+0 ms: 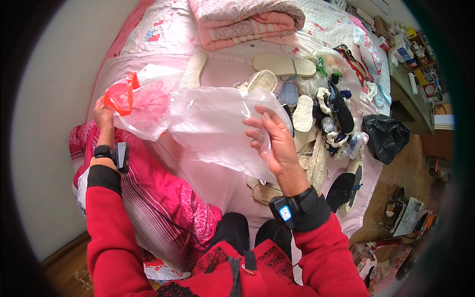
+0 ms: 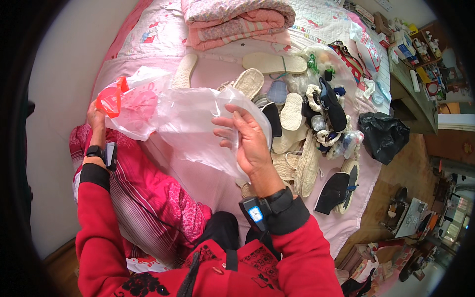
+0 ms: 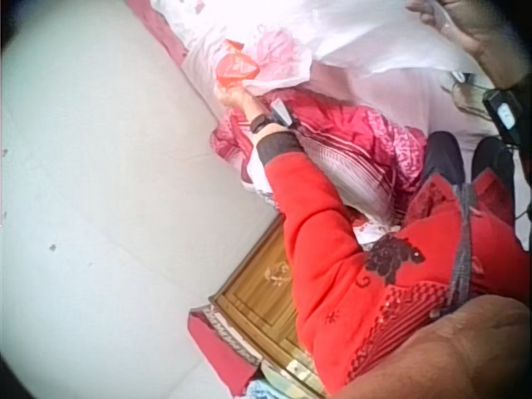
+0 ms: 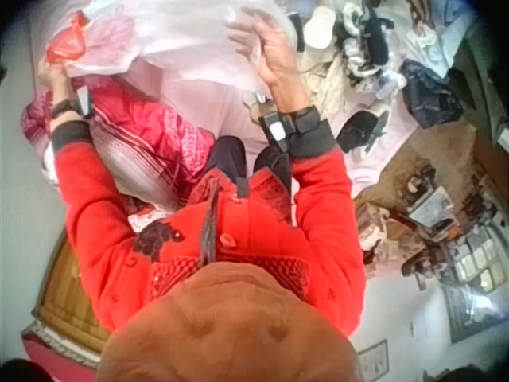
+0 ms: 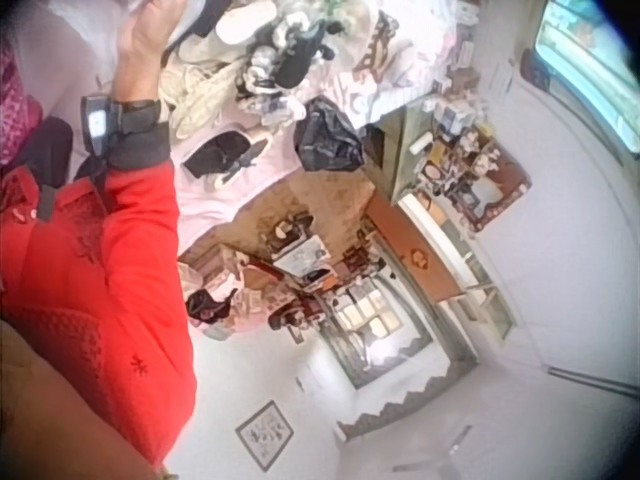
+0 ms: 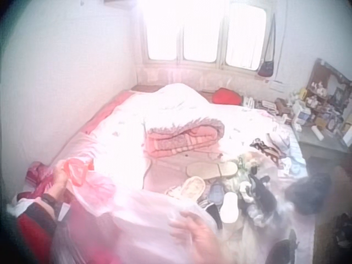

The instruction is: The person sits on a bed and handles multiple slipper components, including insoles, uppers, and plastic bags. They open a black bag, remove items, and repeatedly pick up, turn over, and place down slipper parts and packaging.

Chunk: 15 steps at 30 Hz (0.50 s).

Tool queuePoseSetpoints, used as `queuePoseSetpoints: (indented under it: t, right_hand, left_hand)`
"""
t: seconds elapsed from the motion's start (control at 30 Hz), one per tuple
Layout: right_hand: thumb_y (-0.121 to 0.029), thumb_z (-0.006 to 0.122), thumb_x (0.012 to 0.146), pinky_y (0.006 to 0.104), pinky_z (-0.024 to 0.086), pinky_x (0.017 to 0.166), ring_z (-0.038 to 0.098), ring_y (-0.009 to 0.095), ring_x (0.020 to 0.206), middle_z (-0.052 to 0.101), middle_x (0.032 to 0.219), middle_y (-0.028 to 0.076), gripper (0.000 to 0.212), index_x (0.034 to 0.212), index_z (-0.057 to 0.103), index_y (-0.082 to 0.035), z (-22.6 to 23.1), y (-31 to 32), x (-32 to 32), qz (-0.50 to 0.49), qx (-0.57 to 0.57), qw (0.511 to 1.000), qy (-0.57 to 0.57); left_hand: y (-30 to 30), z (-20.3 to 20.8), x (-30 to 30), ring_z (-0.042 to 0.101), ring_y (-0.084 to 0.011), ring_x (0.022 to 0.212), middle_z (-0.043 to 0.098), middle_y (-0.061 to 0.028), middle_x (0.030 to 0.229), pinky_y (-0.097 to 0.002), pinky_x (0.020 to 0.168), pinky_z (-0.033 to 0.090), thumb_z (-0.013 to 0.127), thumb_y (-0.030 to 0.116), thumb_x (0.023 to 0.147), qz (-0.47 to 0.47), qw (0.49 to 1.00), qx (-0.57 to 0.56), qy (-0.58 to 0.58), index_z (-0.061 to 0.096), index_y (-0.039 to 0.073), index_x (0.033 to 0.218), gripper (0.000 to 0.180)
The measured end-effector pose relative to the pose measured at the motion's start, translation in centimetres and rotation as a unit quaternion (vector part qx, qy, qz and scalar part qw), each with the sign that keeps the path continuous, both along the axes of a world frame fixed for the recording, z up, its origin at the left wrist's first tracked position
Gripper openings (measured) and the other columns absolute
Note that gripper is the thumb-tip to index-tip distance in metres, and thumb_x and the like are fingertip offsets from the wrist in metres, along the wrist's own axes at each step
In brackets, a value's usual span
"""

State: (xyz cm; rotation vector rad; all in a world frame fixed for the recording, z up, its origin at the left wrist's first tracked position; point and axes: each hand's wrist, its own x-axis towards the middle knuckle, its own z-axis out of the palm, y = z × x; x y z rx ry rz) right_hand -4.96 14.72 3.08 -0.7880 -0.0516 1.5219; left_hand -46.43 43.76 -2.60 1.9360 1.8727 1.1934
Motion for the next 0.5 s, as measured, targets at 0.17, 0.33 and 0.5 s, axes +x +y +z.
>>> queuePoseSetpoints:
  t: [0.17,0.33,0.5]
  right_hand:
    - [-0.021,0.045,0.088,0.0273,0.048,0.054,0.061,0.019,0.072,0.061,0.09,0.012,0.021,0.106,0.05,-0.012,-2.0,2.0,-2.9,0.001,0.001,0.999,0.052]
    - [-0.019,0.043,0.089,0.0328,0.049,0.065,0.059,0.021,0.082,0.059,0.092,0.012,0.018,0.103,0.05,-0.01,-5.3,3.4,-5.7,-0.054,0.005,0.989,0.135]
    - [-0.014,0.045,0.087,0.0268,0.048,0.072,0.057,0.02,0.091,0.057,0.102,0.013,0.04,0.123,0.035,0.001,-7.8,1.4,-4.5,0.089,-0.131,0.983,-0.092]
  left_hand:
    - [0.1,1.0,-1.7,0.058,-0.0226,0.088,0.061,-0.0137,0.091,-0.03,0.076,0.044,0.049,0.007,0.076,0.111,0.992,0.017,0.052,0.058,0.001,0.101,0.027]
    - [-0.2,0.2,-1.2,0.053,-0.0222,0.1,0.05,-0.0172,0.111,-0.0292,0.083,0.044,0.038,0.001,0.083,0.06,0.992,-0.052,-0.101,0.047,-0.004,0.113,0.032]
    - [-2.0,1.2,3.2,0.051,-0.0232,0.103,0.048,-0.0184,0.114,-0.0293,0.087,0.043,0.034,0.005,0.087,0.014,0.988,-0.114,-0.1,0.042,-0.004,0.117,0.032]
